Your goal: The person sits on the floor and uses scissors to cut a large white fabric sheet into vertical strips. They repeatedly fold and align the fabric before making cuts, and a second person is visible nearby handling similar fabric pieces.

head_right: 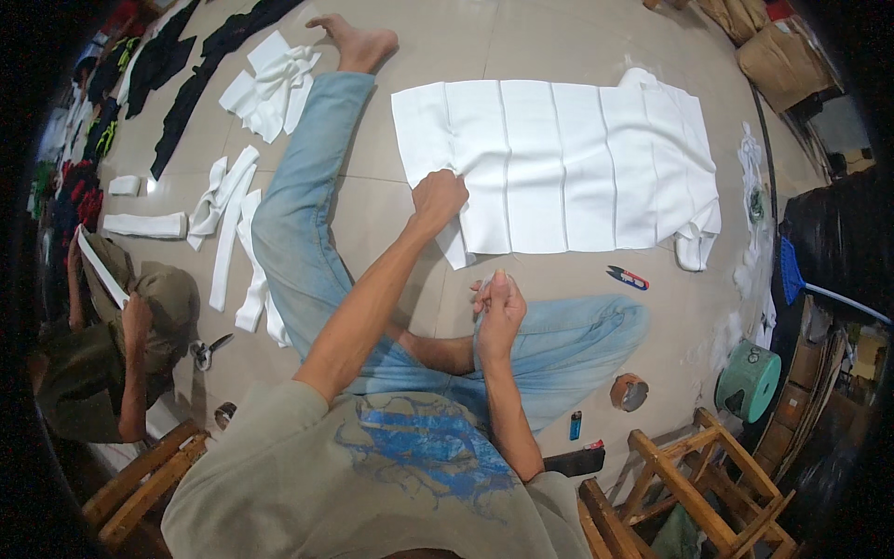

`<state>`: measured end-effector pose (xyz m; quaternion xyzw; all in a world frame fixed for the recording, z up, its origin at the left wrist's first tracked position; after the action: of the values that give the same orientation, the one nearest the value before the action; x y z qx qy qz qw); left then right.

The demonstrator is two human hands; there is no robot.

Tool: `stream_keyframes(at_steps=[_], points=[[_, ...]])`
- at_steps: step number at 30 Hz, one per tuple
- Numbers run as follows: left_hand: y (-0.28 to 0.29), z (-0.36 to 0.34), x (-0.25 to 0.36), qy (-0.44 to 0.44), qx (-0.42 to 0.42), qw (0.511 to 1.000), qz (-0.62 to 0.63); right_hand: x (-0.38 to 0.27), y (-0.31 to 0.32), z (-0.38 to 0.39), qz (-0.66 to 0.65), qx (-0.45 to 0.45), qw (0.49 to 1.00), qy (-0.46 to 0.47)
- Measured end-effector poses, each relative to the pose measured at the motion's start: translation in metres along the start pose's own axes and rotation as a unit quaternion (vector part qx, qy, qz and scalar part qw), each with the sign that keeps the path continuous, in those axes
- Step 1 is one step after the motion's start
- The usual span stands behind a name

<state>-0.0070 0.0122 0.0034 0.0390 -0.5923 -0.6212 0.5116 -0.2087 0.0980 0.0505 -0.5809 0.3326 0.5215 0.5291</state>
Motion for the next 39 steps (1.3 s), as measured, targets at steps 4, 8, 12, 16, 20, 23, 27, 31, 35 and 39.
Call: stream_keyframes(at_steps=[4,8,12,16,20,23,27,31,35,39], points=[[0.004,0.001,0.002,-0.008,0.045,0.999,-0.012,-0.011,-0.009,-0.017,0.177,0.053,0.983,-0.007],[0.004,-0.01,-0.002,-0.032,0.064,0.997,-0.003,-0.012,-0.008,-0.028,0.536,0.026,0.814,0.223],[-0.003,-0.02,-0.004,-0.077,0.091,0.993,-0.011,-0.004,0.0,-0.034,0.639,-0.101,0.745,0.166],[-0.004,-0.033,-0.002,-0.066,0.087,0.994,0.007,-0.001,-0.002,-0.03,0.538,-0.118,0.828,0.104],[-0.011,-0.035,-0.001,-0.061,0.08,0.995,0.005,0.001,0.003,-0.001,0.459,-0.107,0.877,0.089],[-0.005,-0.023,0.018,-0.027,0.062,0.997,0.024,-0.004,0.008,-0.003,0.438,-0.076,0.892,0.084],[0.005,-0.044,0.012,-0.048,0.083,0.995,0.025,-0.009,0.002,-0.008,0.419,-0.085,0.897,0.117],[-0.001,-0.064,0.009,-0.079,0.107,0.991,-0.019,-0.009,-0.003,-0.006,0.417,-0.087,0.899,0.107],[-0.01,-0.086,0.0,-0.073,0.118,0.99,-0.002,-0.008,-0.003,0.003,0.432,-0.109,0.889,0.104],[-0.008,-0.094,0.009,-0.061,0.13,0.989,0.019,-0.001,0.02,0.029,0.464,-0.13,0.872,0.084]])
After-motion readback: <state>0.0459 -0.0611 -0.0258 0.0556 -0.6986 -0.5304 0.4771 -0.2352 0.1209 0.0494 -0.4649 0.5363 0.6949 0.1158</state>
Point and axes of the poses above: each hand's wrist, its own z-axis away from the middle knuckle, its own y-axis out of the back of the hand, x = y × z, the point moved 2 cm from there along -z, towards the middle knuckle, and after that the axes turned 5 degrees about y, right-handed, at the moved point
